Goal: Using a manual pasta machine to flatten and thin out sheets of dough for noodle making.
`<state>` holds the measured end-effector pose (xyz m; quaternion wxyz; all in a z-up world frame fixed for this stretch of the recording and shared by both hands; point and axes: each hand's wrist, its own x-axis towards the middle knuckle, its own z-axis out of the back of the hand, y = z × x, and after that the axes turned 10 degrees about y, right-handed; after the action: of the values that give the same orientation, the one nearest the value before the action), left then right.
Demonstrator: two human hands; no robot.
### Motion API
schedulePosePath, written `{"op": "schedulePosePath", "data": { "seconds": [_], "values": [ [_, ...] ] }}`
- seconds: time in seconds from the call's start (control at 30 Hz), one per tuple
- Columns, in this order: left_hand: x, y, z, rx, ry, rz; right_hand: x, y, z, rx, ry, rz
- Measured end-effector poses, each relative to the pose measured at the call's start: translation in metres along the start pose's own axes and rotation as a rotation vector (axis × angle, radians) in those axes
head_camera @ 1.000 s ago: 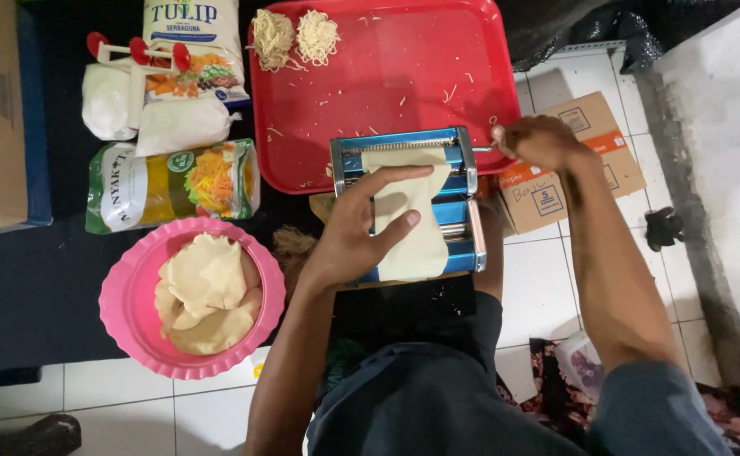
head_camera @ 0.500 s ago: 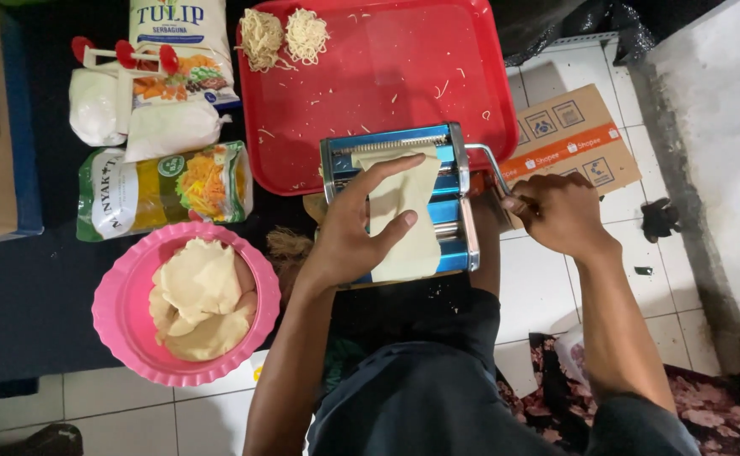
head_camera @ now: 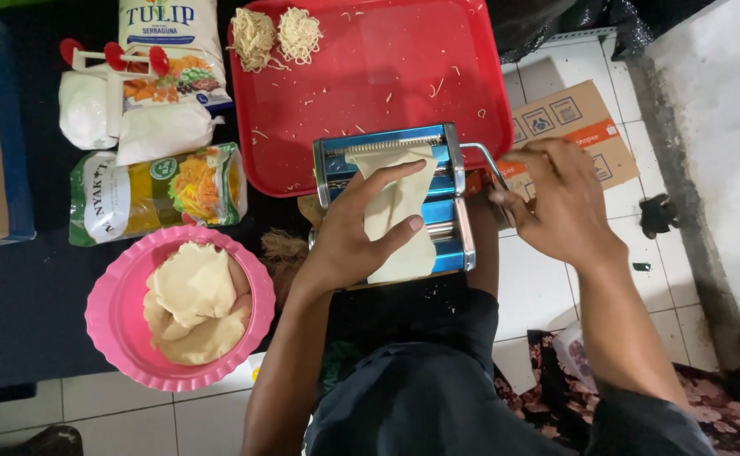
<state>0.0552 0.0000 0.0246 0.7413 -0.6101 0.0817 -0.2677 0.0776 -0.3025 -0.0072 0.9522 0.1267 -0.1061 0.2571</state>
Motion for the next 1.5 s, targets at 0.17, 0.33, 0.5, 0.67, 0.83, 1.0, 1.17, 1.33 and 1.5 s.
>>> {"op": "schedulePosePath", "data": {
  "seconds": [0.17,0.33,0.5,0.67,0.83,1.0,1.17,1.33,1.5],
  "values": [
    [-0.003,-0.003,0.002,-0.023,0.003,0.017,0.041,0.054,0.014,0.437,0.330,-0.431],
    [-0.006,-0.010,0.002,-0.011,0.019,0.050,0.052,0.064,-0.010,0.827,0.305,-0.491],
    [-0.006,-0.018,0.005,-0.055,0.017,0.060,0.046,0.061,-0.040,1.017,0.086,-0.567],
    [-0.010,0.003,0.001,-0.182,-0.032,0.015,0.043,0.076,-0.039,0.922,0.083,-0.567],
    [-0.015,0.015,-0.004,-0.289,-0.104,-0.037,0.057,0.128,-0.007,1.048,0.043,-0.747],
    [-0.013,0.011,-0.001,-0.292,-0.106,-0.029,0.055,0.120,-0.016,1.106,0.030,-0.651],
    [-0.014,0.011,-0.002,-0.262,-0.094,-0.030,0.058,0.118,-0.015,1.060,0.048,-0.611],
    [-0.015,0.012,-0.002,-0.248,-0.100,-0.015,0.041,0.113,-0.028,1.321,-0.081,-0.605],
    [-0.009,0.011,0.002,-0.386,-0.092,0.027,0.033,0.090,-0.037,1.385,-0.016,-0.549]
  ]
}}
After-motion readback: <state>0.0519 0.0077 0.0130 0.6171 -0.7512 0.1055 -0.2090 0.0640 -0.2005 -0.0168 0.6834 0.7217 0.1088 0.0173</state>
